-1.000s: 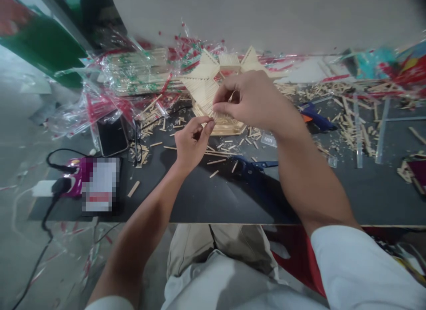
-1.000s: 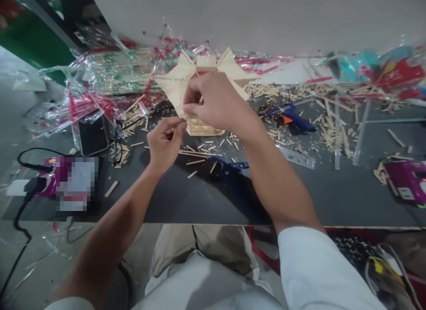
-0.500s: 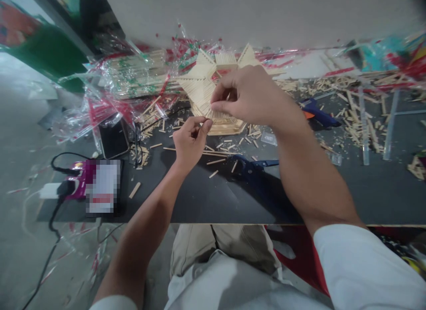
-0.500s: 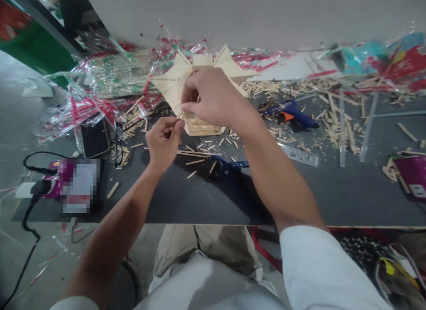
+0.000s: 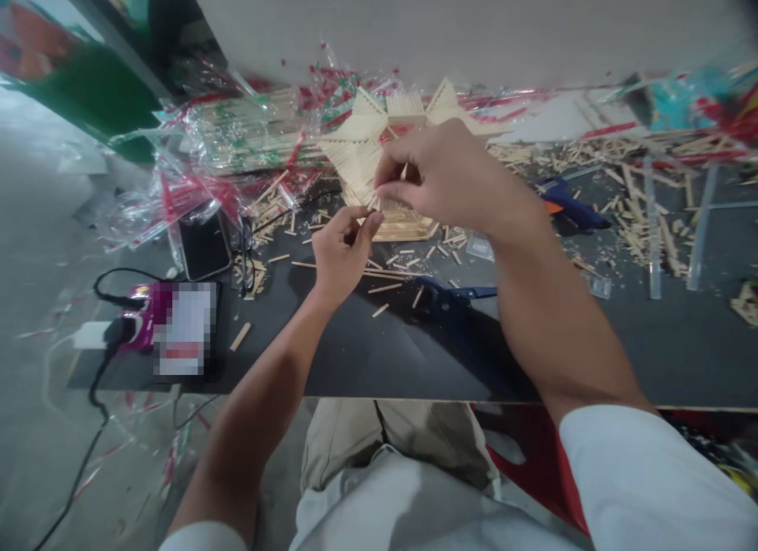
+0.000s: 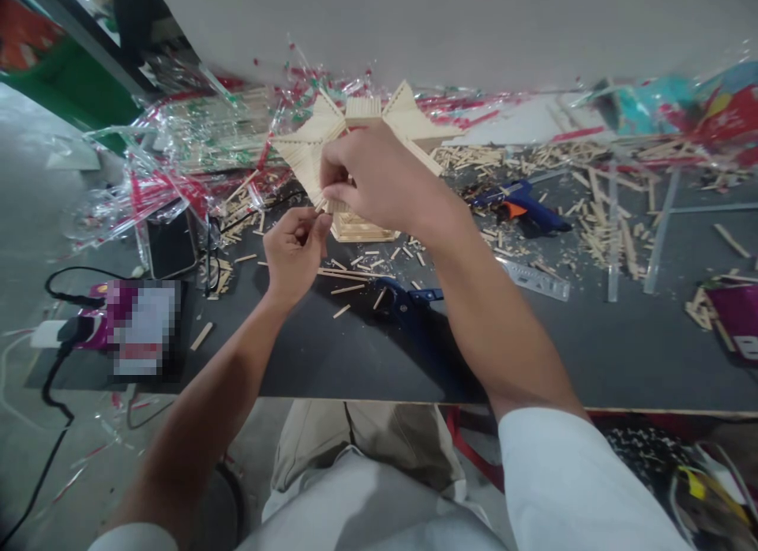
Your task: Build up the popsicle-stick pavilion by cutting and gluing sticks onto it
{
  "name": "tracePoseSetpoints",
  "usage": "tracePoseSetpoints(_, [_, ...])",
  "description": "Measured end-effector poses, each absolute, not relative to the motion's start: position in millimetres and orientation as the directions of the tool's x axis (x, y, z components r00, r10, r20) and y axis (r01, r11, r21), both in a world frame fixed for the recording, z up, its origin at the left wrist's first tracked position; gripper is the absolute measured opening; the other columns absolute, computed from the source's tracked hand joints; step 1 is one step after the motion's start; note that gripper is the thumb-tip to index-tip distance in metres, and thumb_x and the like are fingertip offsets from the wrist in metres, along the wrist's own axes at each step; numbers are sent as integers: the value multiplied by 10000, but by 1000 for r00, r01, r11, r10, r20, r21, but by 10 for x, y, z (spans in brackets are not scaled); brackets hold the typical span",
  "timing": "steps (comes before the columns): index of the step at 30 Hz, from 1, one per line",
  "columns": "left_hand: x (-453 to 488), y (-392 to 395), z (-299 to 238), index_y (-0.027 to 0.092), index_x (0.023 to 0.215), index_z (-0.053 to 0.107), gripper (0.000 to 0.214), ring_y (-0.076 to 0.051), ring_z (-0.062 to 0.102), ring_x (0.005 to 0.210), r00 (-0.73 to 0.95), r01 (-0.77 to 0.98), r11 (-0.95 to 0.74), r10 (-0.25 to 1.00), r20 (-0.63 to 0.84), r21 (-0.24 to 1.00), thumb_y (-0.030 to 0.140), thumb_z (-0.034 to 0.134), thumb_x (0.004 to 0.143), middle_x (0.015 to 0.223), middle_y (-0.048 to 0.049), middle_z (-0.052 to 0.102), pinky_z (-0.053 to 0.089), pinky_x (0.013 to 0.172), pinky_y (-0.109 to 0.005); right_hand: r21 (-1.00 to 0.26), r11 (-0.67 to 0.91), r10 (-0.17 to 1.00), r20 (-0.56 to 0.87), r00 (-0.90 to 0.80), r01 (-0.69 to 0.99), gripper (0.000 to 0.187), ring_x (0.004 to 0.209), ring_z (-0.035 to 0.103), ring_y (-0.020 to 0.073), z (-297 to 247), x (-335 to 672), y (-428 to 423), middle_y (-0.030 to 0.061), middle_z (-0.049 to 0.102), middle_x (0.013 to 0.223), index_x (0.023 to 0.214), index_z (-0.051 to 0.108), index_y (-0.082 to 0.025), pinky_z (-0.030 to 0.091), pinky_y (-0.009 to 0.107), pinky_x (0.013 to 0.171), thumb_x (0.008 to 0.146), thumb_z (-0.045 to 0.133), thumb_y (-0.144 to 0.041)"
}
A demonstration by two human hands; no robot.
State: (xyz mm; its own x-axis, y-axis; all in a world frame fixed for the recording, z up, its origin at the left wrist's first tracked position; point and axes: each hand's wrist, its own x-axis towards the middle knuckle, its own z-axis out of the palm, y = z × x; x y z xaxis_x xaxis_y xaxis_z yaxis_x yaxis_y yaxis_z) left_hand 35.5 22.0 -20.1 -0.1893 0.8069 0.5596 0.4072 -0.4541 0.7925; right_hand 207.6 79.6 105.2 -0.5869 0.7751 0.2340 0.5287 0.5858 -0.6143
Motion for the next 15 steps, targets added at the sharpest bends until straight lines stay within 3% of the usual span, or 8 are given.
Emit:
tracePoseSetpoints(10, [330,215,-175,238,924,710,305,-95,487,458,-184,405,-436,822,539,803,530,702,1010,522,75,545,405,516,-252,-593,621,739,223,-636,514,193,944,688,354,1028,2070,819,75,784,875,766,700,-337,516,478,811,842,769,-500])
tracePoseSetpoints(15, [328,219,-186,235,928,707,387,-94,490,446,-188,402,-416,834,519,815,615,686,997,516,71,559,401,500,-242,-575,630,729,208,-652,522,177,958,690,344,1027,2072,836,73,789,887,780,698,-336,522,475,825,864,761,-479])
